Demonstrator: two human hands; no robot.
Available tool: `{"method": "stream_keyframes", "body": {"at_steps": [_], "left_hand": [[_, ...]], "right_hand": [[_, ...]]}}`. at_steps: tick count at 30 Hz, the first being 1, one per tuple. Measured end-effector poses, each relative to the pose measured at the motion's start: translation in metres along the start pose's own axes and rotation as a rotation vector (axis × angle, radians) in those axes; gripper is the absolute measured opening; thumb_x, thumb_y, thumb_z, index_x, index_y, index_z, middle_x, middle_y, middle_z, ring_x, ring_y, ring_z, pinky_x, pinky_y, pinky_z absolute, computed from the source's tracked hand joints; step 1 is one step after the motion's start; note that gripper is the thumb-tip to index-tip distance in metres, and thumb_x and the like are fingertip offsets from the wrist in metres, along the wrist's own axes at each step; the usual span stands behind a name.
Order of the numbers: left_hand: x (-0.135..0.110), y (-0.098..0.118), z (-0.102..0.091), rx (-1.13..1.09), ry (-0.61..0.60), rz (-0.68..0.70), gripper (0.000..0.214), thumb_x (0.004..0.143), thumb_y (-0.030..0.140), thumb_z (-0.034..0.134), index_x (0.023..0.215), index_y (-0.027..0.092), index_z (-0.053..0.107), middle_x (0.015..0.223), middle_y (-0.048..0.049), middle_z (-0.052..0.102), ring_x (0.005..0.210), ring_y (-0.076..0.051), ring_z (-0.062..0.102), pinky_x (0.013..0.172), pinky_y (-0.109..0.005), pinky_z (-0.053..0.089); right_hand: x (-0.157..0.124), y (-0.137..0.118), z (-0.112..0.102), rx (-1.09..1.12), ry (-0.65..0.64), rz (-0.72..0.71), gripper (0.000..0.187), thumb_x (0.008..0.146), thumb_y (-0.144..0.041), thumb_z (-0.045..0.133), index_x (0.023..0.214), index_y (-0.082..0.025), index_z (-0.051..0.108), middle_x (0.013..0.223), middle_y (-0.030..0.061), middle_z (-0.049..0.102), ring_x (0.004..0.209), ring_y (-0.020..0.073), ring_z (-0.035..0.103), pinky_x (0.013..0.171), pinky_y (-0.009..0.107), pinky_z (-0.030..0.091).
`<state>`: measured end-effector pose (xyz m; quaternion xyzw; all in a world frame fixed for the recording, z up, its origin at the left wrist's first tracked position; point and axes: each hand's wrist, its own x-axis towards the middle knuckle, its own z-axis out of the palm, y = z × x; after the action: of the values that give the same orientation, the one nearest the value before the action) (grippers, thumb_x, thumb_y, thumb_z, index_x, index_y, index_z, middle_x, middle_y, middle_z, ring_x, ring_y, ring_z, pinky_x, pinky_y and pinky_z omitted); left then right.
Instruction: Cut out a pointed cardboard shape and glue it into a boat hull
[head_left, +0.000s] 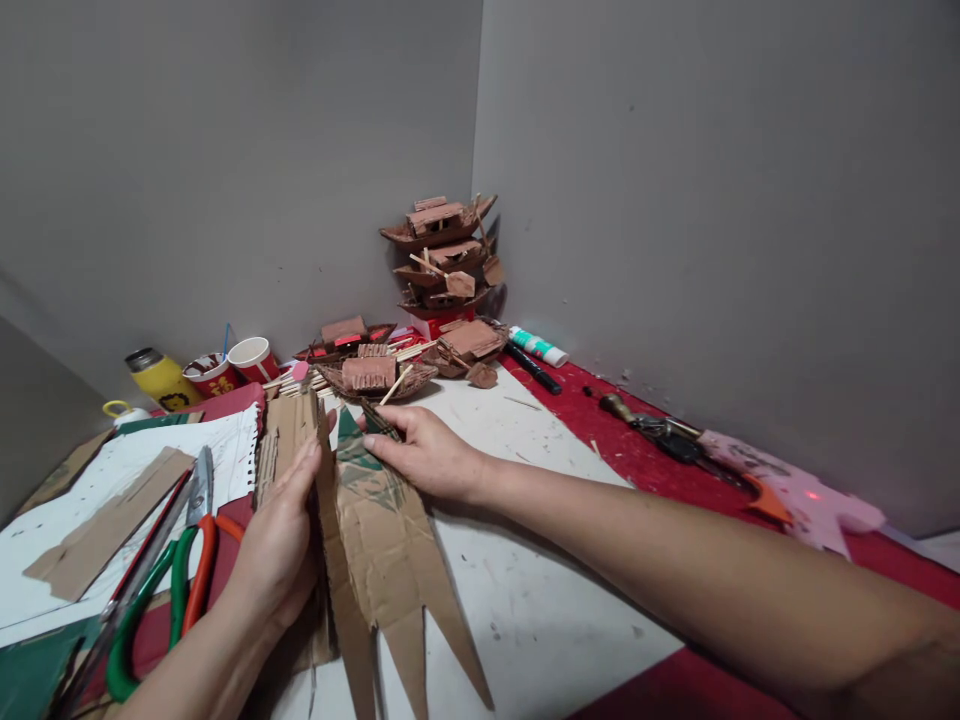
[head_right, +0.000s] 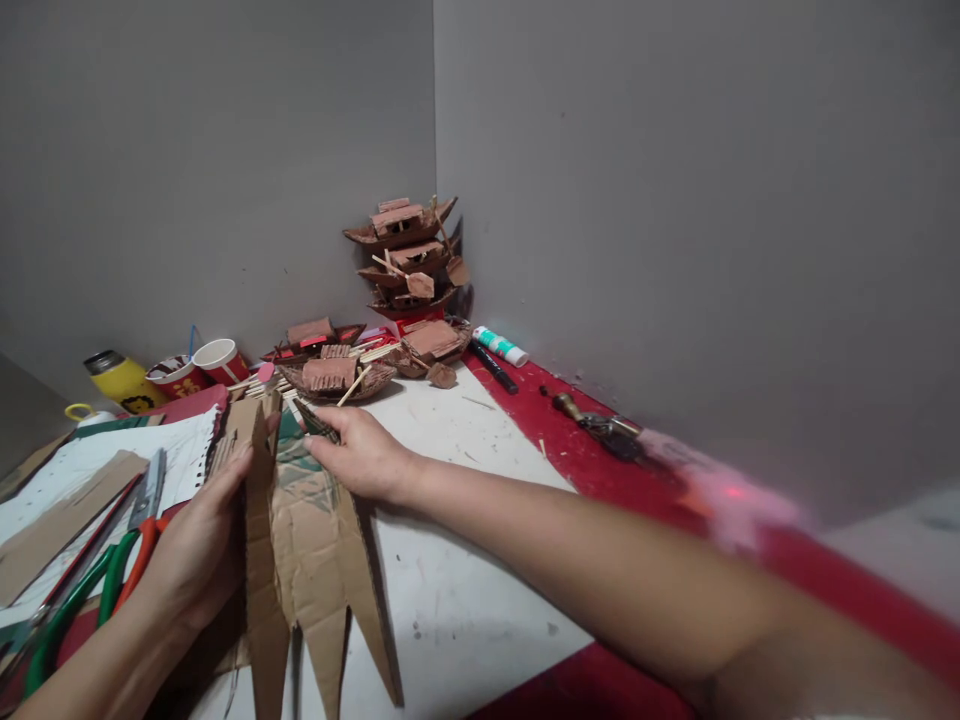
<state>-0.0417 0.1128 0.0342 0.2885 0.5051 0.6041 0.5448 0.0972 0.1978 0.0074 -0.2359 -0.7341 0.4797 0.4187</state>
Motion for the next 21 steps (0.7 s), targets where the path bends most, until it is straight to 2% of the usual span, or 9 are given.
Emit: {"method": "stream_keyframes", "body": {"at_steps": [4,8,12,17,21], "left_hand": [[-0.003,0.0,0.001,-0.013,0.042,-0.102,0.042,0.084,0.036,0.063,0.125,0.026,0.063,0.134,-0.0022,0.061,0.128,-0.025,0.051,0.108,-0.037,0.04],[-0.006,-0.002,0.002,-0.034,0.09,-0.16,0.038,0.085,0.032,0.063,0.122,0.025,0.065,0.133,-0.0011,0.061,0.13,-0.024,0.049,0.109,-0.034,0.039],[-0.01,-0.005,0.005,-0.06,0.136,-0.175,0.037,0.087,0.028,0.06,0.123,0.025,0.064,0.135,0.0003,0.06,0.131,-0.021,0.048,0.109,-0.031,0.039],[-0.013,-0.006,0.01,-0.061,0.098,-0.188,0.04,0.088,0.03,0.059,0.127,0.023,0.062,0.13,-0.0044,0.063,0.127,-0.026,0.052,0.106,-0.037,0.044],[-0.013,-0.007,0.011,-0.057,0.081,-0.176,0.041,0.089,0.03,0.056,0.129,0.022,0.06,0.133,-0.0031,0.061,0.131,-0.024,0.047,0.108,-0.035,0.041]], "right_hand": [[-0.005,-0.007,0.002,-0.047,0.056,-0.085,0.016,0.081,-0.014,0.053,0.094,-0.015,0.062,0.091,0.0015,0.063,0.086,0.0154,0.056,0.082,0.028,0.044],[-0.006,-0.01,0.005,0.015,0.026,-0.16,0.012,0.079,-0.012,0.053,0.088,-0.016,0.06,0.088,0.0003,0.062,0.086,0.015,0.056,0.083,0.028,0.043],[-0.005,-0.008,0.007,0.026,0.043,-0.106,0.01,0.079,-0.013,0.054,0.087,-0.016,0.06,0.086,0.0004,0.062,0.086,0.0158,0.055,0.083,0.029,0.044],[-0.006,-0.008,0.007,-0.065,0.033,-0.102,0.01,0.081,-0.014,0.053,0.087,-0.014,0.06,0.082,0.0011,0.061,0.077,0.0149,0.053,0.076,0.029,0.044],[-0.006,-0.009,0.008,0.043,0.017,-0.064,0.009,0.083,-0.015,0.052,0.083,-0.014,0.061,0.078,-0.0005,0.059,0.075,0.0133,0.052,0.074,0.027,0.043]]}}
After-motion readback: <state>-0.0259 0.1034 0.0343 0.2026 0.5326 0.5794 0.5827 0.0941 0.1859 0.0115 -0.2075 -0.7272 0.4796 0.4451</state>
